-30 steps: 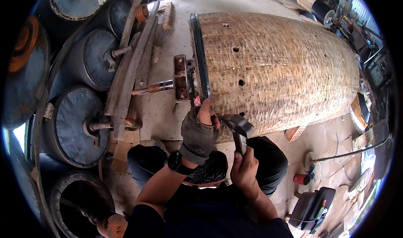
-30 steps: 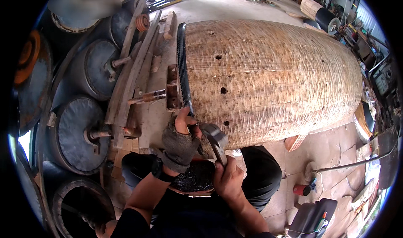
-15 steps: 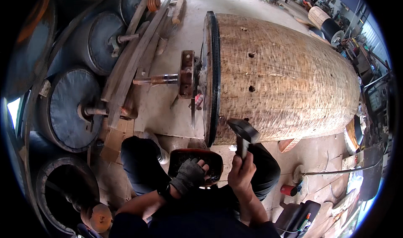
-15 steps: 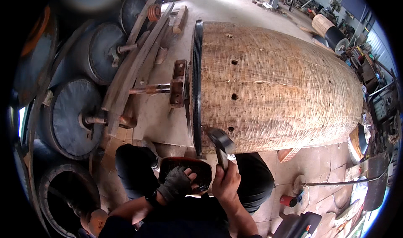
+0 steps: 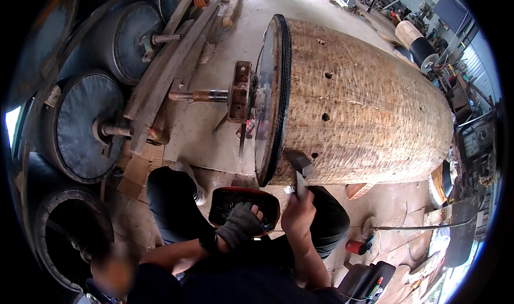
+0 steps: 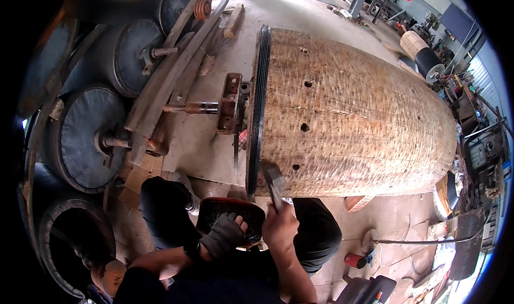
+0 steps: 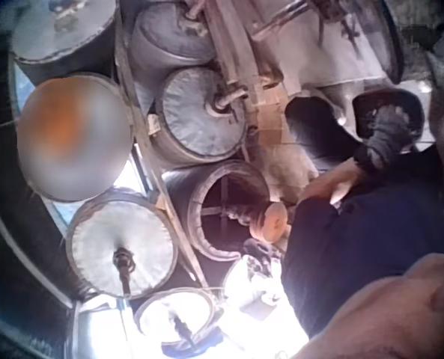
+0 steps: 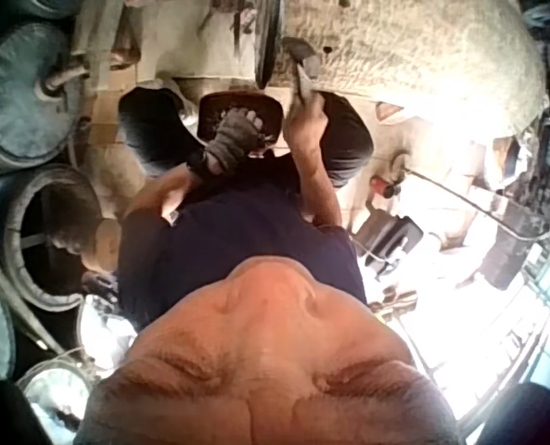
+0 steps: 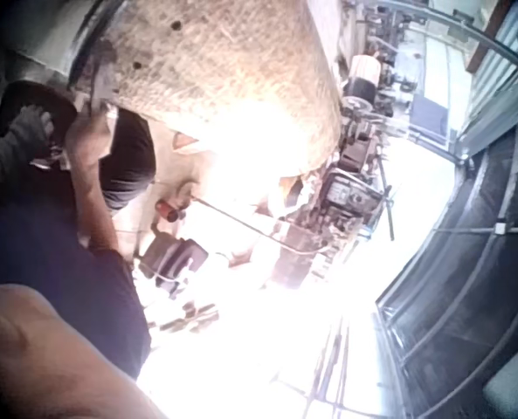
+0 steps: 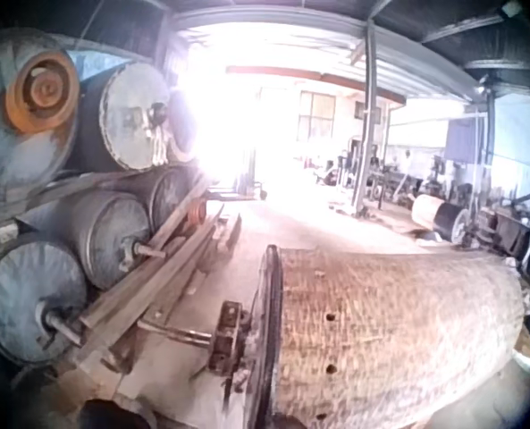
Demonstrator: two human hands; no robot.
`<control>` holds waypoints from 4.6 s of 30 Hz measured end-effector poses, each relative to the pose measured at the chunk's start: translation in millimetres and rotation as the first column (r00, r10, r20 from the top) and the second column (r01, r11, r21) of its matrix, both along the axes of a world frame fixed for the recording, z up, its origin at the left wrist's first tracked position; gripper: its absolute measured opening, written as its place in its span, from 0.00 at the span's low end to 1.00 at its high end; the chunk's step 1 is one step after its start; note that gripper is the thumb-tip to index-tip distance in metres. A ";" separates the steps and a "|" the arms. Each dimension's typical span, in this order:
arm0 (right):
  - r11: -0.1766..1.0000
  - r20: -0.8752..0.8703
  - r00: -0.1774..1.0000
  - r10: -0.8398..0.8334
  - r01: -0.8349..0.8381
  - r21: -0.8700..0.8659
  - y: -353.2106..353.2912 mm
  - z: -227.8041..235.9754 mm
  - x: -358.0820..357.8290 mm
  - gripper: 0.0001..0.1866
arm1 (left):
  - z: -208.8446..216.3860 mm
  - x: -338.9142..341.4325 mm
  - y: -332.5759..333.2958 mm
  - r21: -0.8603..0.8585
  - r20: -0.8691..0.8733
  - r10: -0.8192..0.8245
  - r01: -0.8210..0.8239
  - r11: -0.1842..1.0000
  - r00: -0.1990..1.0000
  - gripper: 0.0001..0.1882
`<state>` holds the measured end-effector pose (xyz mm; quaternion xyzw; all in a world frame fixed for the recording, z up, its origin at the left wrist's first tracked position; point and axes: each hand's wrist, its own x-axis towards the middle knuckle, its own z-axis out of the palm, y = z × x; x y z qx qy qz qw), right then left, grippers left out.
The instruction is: The person hammers nails into the edge of a large cylindrical object using a hammer and nail container, then measures and marks the cylinder with a tape measure and marker. The person remains seated on the floor during the task.
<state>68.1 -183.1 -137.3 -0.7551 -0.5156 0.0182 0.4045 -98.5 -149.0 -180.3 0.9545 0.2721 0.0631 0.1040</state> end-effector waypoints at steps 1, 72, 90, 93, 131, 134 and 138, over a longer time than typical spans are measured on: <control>0.998 -0.057 0.998 0.022 -0.025 -0.058 6.8 -4.3 2.9 0.07 | 2.9 -2.1 0.8 0.008 0.006 0.009 -0.009 1.000 1.000 0.16; 0.990 -0.275 0.956 0.103 -0.070 0.126 1.1 6.5 19.2 0.12 | 103.8 54.8 137.0 -0.099 0.855 0.035 0.096 0.990 0.517 0.28; 0.991 -0.158 0.979 0.131 -0.123 0.059 13.2 27.2 21.2 0.15 | 134.5 76.5 123.8 -0.216 0.734 0.259 -0.145 0.966 0.628 0.32; 0.985 -0.144 0.980 0.134 -0.116 0.125 11.7 29.9 18.7 0.14 | 123.5 79.0 126.1 -0.175 0.782 0.213 -0.121 0.977 0.586 0.31; 0.900 -0.046 0.994 0.096 -0.067 0.431 27.2 -1.7 7.4 0.19 | -34.5 -2.3 -1.3 -0.047 -0.022 -0.031 0.030 0.998 0.999 0.11; 0.995 -0.304 0.952 0.034 -0.002 0.103 20.4 7.4 0.5 0.17 | -36.2 -1.3 0.0 -0.047 -0.007 -0.078 0.078 0.996 0.997 0.13; 0.820 -0.216 0.970 0.110 0.035 0.572 12.5 11.8 2.8 0.26 | -18.3 -0.9 1.8 -0.060 -0.043 -0.135 0.133 0.989 0.990 0.14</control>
